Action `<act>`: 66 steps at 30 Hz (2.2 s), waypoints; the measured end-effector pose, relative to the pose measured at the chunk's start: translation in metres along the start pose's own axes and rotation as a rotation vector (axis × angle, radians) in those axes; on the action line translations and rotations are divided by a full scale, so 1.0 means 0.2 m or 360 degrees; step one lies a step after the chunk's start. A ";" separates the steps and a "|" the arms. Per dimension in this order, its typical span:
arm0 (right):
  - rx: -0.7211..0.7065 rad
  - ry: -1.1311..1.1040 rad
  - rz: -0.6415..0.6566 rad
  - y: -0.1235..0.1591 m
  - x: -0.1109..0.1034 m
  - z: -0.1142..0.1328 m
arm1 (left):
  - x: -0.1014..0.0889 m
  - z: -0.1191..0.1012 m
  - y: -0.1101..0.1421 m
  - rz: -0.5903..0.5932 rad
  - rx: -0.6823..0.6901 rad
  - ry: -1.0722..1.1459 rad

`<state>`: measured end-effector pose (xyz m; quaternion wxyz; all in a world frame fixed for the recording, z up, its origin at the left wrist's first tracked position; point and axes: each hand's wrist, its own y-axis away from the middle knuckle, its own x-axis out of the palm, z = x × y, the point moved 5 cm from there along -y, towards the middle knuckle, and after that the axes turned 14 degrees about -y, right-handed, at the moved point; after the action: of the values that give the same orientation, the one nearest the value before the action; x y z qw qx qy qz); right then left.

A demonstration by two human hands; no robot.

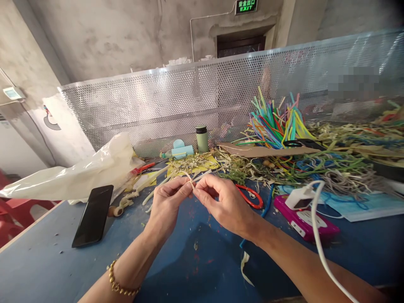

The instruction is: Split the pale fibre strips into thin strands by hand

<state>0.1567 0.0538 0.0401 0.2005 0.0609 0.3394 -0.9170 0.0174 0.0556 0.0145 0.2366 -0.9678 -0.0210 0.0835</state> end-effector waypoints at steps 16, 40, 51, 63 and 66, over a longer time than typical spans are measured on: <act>0.0131 -0.0197 -0.0051 0.01 0.01 -0.05 | 0.04 0.02 0.00 0.0049 -0.0119 0.0319; 0.0301 -0.0403 -0.0058 0.00 0.03 -0.10 | 0.03 0.03 -0.03 0.0111 -0.0240 0.0402; 0.0219 -0.0542 -0.0011 -0.01 -0.01 -0.05 | 0.02 0.04 -0.02 0.0032 -0.0075 0.0248; 0.0266 -0.0520 -0.0119 -0.03 -0.04 -0.08 | 0.01 0.03 -0.03 0.0086 -0.0028 -0.0031; 0.0395 -0.0620 -0.0140 -0.03 -0.04 -0.08 | -0.01 0.03 -0.04 0.0054 -0.0005 -0.0227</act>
<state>0.1607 0.0706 0.0333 0.2131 -0.1078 0.1812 -0.9540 0.0137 0.0659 0.0127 0.2314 -0.9600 -0.0214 0.1563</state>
